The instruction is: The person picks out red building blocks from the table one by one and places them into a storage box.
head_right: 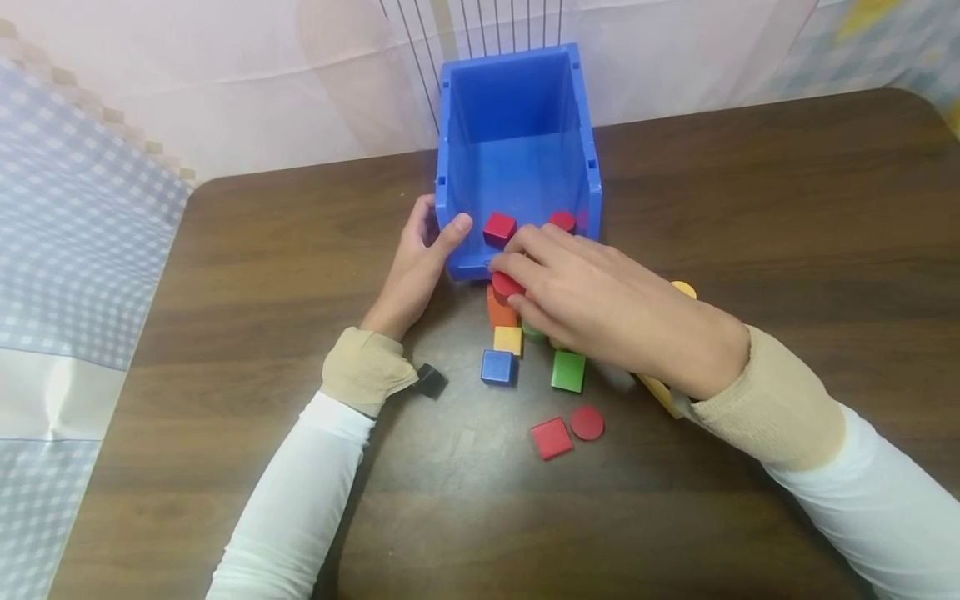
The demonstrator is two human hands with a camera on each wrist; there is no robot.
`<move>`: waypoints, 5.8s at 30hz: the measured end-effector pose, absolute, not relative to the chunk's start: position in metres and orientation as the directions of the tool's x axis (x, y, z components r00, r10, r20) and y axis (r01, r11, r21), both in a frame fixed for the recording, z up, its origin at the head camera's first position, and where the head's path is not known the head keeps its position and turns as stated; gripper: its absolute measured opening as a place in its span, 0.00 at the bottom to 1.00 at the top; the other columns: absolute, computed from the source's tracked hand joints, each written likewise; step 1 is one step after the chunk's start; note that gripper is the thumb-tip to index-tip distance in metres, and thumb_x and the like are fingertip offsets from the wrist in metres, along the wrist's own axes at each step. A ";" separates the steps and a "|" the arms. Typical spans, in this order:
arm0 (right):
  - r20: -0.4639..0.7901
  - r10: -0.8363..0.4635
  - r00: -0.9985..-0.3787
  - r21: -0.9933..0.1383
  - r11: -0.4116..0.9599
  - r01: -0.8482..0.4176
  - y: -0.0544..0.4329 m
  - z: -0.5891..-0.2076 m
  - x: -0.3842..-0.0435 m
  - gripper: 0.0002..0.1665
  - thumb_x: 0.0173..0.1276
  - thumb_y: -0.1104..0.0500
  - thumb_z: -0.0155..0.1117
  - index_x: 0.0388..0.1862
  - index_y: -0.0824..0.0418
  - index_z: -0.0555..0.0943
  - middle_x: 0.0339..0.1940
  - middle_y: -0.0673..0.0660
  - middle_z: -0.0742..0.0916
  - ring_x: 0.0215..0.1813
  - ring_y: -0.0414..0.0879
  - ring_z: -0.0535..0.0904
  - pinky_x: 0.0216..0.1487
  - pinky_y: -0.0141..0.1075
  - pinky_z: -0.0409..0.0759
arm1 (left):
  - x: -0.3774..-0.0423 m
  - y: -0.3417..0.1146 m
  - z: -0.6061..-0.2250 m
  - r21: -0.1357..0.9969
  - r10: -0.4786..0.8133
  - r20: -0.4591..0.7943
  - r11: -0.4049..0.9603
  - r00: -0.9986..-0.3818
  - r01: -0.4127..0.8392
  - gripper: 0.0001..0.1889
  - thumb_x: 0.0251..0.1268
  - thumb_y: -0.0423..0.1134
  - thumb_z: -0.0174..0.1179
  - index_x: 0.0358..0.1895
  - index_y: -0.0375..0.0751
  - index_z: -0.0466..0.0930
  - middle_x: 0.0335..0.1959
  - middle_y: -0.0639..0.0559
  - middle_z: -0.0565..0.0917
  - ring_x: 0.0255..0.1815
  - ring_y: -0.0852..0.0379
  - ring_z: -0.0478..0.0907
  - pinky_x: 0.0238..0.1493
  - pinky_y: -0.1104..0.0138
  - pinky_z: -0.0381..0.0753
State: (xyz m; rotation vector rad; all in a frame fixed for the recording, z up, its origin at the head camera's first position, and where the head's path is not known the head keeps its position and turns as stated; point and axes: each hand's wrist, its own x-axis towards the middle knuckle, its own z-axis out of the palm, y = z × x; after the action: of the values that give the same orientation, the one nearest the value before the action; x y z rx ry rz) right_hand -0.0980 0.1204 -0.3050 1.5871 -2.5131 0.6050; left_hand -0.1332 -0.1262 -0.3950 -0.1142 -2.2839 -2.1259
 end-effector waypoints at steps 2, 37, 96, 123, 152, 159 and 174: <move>0.296 -0.843 -0.449 -0.275 0.375 -0.885 0.120 -0.305 -0.099 0.23 0.72 0.64 0.71 0.63 0.67 0.81 0.53 0.59 0.83 0.51 0.50 0.78 0.44 0.45 0.84 | -0.133 -0.126 -0.395 0.995 0.040 0.063 0.073 -0.997 0.066 0.30 0.75 0.47 0.63 0.71 0.35 0.66 0.60 0.45 0.77 0.59 0.51 0.77 0.63 0.64 0.81; 0.201 -0.794 -0.573 -0.340 0.492 -0.801 0.107 -0.313 -0.110 0.26 0.76 0.64 0.67 0.69 0.68 0.74 0.59 0.62 0.77 0.39 0.49 0.82 0.36 0.41 0.89 | -0.135 -0.127 -0.396 0.995 0.045 0.067 0.075 -0.997 0.070 0.31 0.76 0.48 0.62 0.72 0.34 0.64 0.64 0.39 0.76 0.60 0.50 0.77 0.65 0.63 0.79; 0.226 -0.751 -0.620 -0.406 0.506 -0.761 0.103 -0.316 -0.135 0.23 0.81 0.61 0.61 0.70 0.68 0.74 0.59 0.64 0.77 0.53 0.56 0.83 0.49 0.51 0.89 | -0.140 -0.125 -0.395 0.997 0.056 0.062 0.049 -0.996 0.065 0.29 0.75 0.46 0.62 0.70 0.35 0.65 0.60 0.44 0.77 0.60 0.49 0.78 0.64 0.61 0.81; 0.141 -0.752 -0.644 -0.439 0.535 -0.722 0.091 -0.313 -0.154 0.24 0.83 0.64 0.55 0.74 0.69 0.71 0.62 0.65 0.75 0.58 0.57 0.79 0.61 0.54 0.85 | -0.136 -0.125 -0.399 0.997 0.018 0.058 0.050 -0.998 0.058 0.30 0.73 0.47 0.62 0.70 0.36 0.66 0.59 0.45 0.77 0.59 0.50 0.77 0.64 0.61 0.80; 0.232 -0.626 -0.745 -0.389 0.642 -0.661 0.083 -0.315 -0.165 0.24 0.82 0.59 0.58 0.68 0.72 0.74 0.58 0.70 0.79 0.58 0.63 0.76 0.67 0.57 0.79 | -0.136 -0.118 -0.400 0.997 0.047 0.044 0.065 -0.998 0.047 0.31 0.75 0.48 0.61 0.72 0.36 0.63 0.64 0.40 0.75 0.61 0.49 0.78 0.65 0.62 0.81; 0.234 -0.616 -0.752 -0.372 0.658 -0.655 0.080 -0.314 -0.168 0.25 0.81 0.57 0.61 0.67 0.72 0.75 0.58 0.70 0.81 0.62 0.65 0.75 0.72 0.58 0.73 | -0.136 -0.119 -0.399 0.996 0.047 0.052 0.064 -0.998 0.055 0.31 0.75 0.48 0.61 0.72 0.35 0.64 0.63 0.42 0.76 0.60 0.49 0.78 0.65 0.62 0.81; 0.230 -0.613 -0.756 -0.345 0.675 -0.652 0.066 -0.319 -0.174 0.26 0.82 0.57 0.59 0.68 0.74 0.75 0.59 0.71 0.81 0.62 0.65 0.77 0.72 0.57 0.75 | -0.135 -0.124 -0.400 0.997 0.032 0.052 0.059 -0.998 0.053 0.30 0.75 0.47 0.62 0.71 0.35 0.65 0.60 0.44 0.77 0.59 0.49 0.78 0.64 0.61 0.81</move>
State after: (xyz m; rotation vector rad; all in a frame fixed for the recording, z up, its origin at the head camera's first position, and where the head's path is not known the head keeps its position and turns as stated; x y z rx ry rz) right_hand -0.1739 0.0658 -0.3186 1.0550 -2.7875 0.6301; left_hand -0.1351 -0.1242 -0.4002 -0.0912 -2.2746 -2.1419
